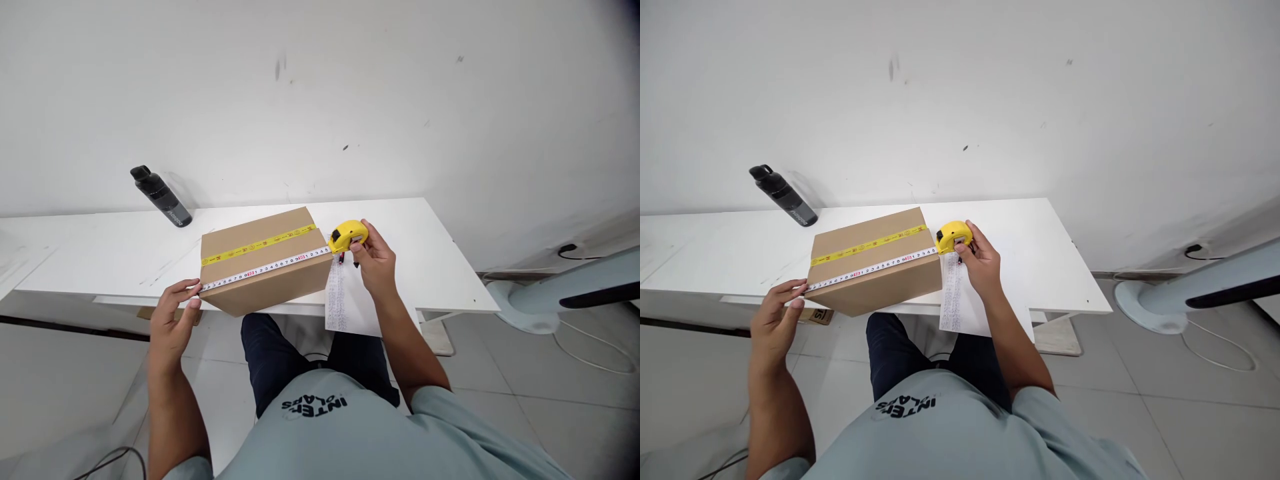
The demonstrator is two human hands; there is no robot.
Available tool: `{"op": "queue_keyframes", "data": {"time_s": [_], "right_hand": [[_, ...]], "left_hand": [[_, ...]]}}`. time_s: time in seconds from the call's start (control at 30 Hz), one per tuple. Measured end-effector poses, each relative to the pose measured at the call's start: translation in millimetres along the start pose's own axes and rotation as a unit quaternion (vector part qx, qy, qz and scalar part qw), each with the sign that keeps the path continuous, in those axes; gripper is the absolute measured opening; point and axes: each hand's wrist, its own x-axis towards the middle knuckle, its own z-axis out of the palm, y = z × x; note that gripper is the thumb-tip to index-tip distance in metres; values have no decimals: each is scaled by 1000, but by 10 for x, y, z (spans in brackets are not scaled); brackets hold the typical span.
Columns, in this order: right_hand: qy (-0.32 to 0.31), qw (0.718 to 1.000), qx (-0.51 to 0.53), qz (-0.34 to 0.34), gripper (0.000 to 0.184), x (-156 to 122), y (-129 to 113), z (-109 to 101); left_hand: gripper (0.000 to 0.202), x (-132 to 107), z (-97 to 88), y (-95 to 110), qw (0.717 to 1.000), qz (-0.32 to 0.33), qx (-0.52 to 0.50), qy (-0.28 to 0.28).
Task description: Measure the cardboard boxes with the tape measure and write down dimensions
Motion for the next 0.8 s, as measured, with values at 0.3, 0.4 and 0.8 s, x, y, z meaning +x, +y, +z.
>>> {"op": "queue_keyframes", "data": {"time_s": [0.3,0.4,0.8], "right_hand": [[4,1000,-5,-10,66,-22,-9,-14],[-1,1000,-2,-8,65,-30,-7,-10],[43,999,8,-28,60,-172,-376,71]], "left_hand": [[20,-56,117,-28,999,-29,-8,45],[19,-64,130,-47,998,-20,-15,53],[15,-170,375,75,956,93,170,222]]}}
